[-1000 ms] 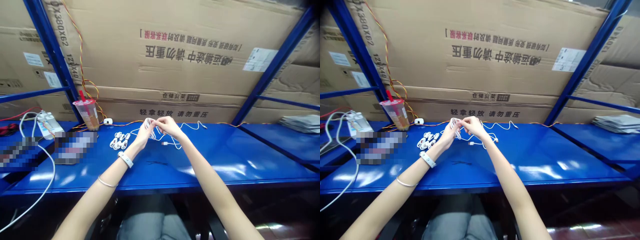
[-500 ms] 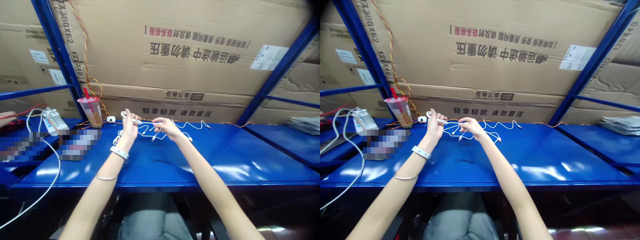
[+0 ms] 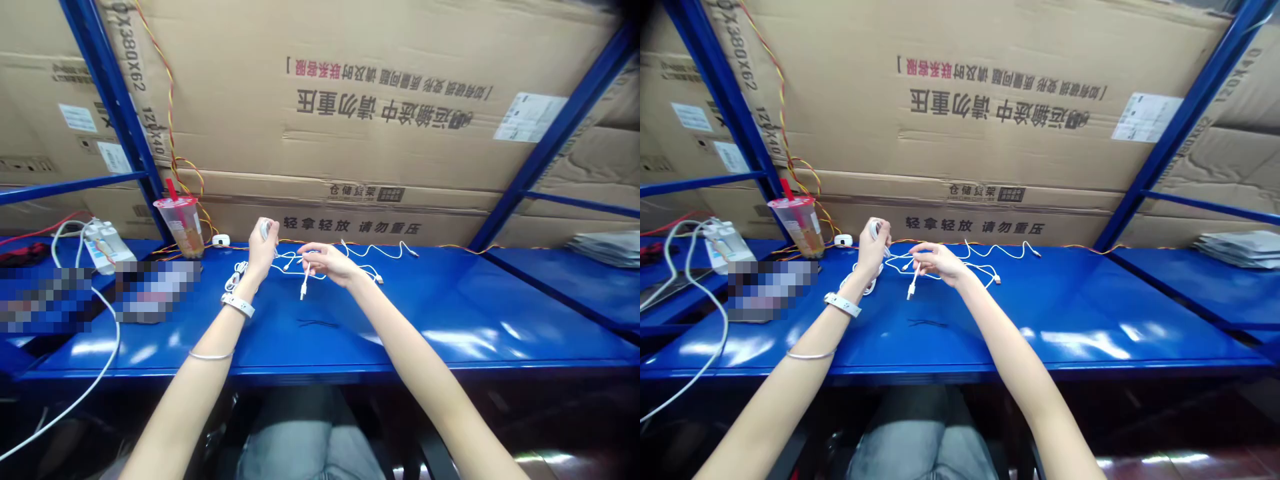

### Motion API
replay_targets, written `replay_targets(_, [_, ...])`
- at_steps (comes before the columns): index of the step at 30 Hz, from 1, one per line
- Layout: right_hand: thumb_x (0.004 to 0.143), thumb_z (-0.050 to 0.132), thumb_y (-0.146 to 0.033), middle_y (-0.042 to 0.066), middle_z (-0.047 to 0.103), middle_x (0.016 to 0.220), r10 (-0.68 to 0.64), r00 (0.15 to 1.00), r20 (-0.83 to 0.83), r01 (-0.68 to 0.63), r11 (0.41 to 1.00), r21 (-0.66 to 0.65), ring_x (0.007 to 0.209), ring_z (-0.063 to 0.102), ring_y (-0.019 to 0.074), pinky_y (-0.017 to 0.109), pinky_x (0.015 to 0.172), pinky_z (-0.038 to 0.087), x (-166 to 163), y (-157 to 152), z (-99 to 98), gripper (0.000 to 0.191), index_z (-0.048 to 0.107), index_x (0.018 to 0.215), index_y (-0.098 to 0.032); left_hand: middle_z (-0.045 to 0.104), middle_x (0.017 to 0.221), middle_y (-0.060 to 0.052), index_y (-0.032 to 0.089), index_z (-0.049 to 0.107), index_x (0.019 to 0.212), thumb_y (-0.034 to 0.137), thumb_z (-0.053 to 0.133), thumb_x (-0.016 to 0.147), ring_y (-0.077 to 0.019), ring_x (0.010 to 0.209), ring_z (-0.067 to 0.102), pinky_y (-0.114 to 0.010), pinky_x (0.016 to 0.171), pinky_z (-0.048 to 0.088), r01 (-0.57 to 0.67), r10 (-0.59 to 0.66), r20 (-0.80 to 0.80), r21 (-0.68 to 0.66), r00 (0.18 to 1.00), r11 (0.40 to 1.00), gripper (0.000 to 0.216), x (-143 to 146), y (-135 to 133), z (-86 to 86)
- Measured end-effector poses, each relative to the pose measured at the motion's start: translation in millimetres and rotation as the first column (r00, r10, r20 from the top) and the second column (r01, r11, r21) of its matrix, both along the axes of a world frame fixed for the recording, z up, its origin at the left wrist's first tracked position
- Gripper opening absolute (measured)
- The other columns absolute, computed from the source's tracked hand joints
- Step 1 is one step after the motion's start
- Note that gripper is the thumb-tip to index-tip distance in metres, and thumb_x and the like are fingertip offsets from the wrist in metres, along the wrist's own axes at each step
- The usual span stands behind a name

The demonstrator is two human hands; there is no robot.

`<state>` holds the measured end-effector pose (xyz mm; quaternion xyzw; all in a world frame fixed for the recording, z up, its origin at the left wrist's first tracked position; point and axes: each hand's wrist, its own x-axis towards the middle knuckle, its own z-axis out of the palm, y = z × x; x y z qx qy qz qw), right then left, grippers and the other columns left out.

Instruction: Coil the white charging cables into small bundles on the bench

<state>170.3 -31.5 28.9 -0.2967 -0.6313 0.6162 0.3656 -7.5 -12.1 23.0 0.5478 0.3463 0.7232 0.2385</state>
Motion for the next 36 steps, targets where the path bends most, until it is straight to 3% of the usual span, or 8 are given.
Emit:
replay_targets(6, [0.075,0.071,-0.036,0.008,0.071,0.092,0.168,0.981,-0.098,-0.157,0.981,0.113,0.085,0.066,0.0157,0.025,0.075,0.052,3,-9,9.8,0.037,0.067,0.105,-0.014,0.051,0.061,0.004,0.017,0.051,0.079,0.052,0.057,0.081,-0.0060,0.049,0.048,-0.018,0.048,0.039,0.273,-0.262,0.077,-0.217,0.962,0.937,0.036,6,-7,-0.7])
replay_targets(12, [0.073,0.069,-0.041,0.003,0.066,0.067,-0.127,0.985,-0.116,0.152,0.959,0.238,0.055,0.059,0.0105,0.021,0.053,0.047,1,-3,9.1,0.031,0.066,0.087,-0.013,0.059,0.066,-0.003,0.015,0.054,0.083,0.066,0.047,0.080,-0.0099,0.052,0.055,-0.019,0.045,0.040,0.560,-0.589,0.089,-0.449,0.803,0.696,0.052,14,-18,-4.0])
replay_targets(16, [0.072,0.066,-0.043,0.001,0.060,0.056,-0.299,0.953,-0.039,0.294,0.893,0.342,0.045,0.053,0.0102,0.021,0.043,0.039,-1,2,3.5,0.031,0.063,0.078,-0.013,0.061,0.075,-0.006,0.013,0.057,0.086,0.064,0.050,0.079,-0.0122,0.062,0.058,-0.020,0.049,0.043,0.629,-0.726,-0.014,-0.487,0.688,0.606,0.052,19,-26,-5.9])
replay_targets(22, [0.075,0.064,-0.043,-0.004,0.055,0.059,-0.467,0.883,0.039,0.338,0.692,0.638,0.052,0.048,0.0096,0.022,0.052,0.038,-2,1,-1.7,0.031,0.062,0.092,-0.016,0.052,0.068,0.003,0.014,0.055,0.089,0.033,0.075,0.068,-0.0074,0.057,0.052,-0.026,0.063,0.049,0.708,-0.810,0.057,-0.525,0.583,0.473,0.034,19,-34,-2.7])
replay_targets(25, [0.077,0.062,-0.044,-0.004,0.056,0.067,-0.420,0.901,0.109,0.234,0.682,0.693,0.059,0.049,0.0100,0.023,0.059,0.039,4,1,2.3,0.035,0.061,0.103,-0.020,0.048,0.064,0.004,0.015,0.054,0.083,0.032,0.073,0.071,-0.0075,0.053,0.049,-0.027,0.058,0.048,0.764,-0.857,0.117,-0.525,0.502,0.375,0.028,17,-38,1.1])
replay_targets(29, [0.081,0.057,-0.043,0.002,0.063,0.086,-0.344,0.917,0.203,0.106,0.699,0.707,0.076,0.055,0.0134,0.025,0.071,0.042,10,2,8.0,0.027,0.067,0.082,-0.018,0.052,0.064,0.001,0.014,0.060,0.083,0.033,0.072,0.071,-0.0077,0.051,0.048,-0.021,0.047,0.039,0.692,-0.838,0.044,-0.588,0.544,0.418,0.026,16,-37,1.1])
replay_targets(32, [0.081,0.058,-0.042,0.003,0.063,0.084,-0.423,0.894,0.149,0.187,0.653,0.734,0.074,0.054,0.0135,0.025,0.070,0.041,10,4,8.2,0.027,0.065,0.080,-0.017,0.056,0.064,-0.003,0.013,0.062,0.076,0.045,0.066,0.075,-0.0100,0.052,0.052,-0.021,0.045,0.038,0.569,-0.784,-0.063,-0.652,0.617,0.500,0.032,18,-33,-2.4])
replay_targets(36, [0.083,0.054,-0.040,0.002,0.059,0.074,-0.487,0.865,0.120,0.239,0.611,0.755,0.068,0.050,0.0129,0.024,0.066,0.039,10,7,6.7,0.026,0.060,0.075,-0.016,0.050,0.058,0.001,0.014,0.055,0.067,0.045,0.070,0.071,-0.0069,0.047,0.044,-0.019,0.042,0.030,0.568,-0.774,-0.044,-0.654,0.631,0.500,0.034,20,-33,-2.7])
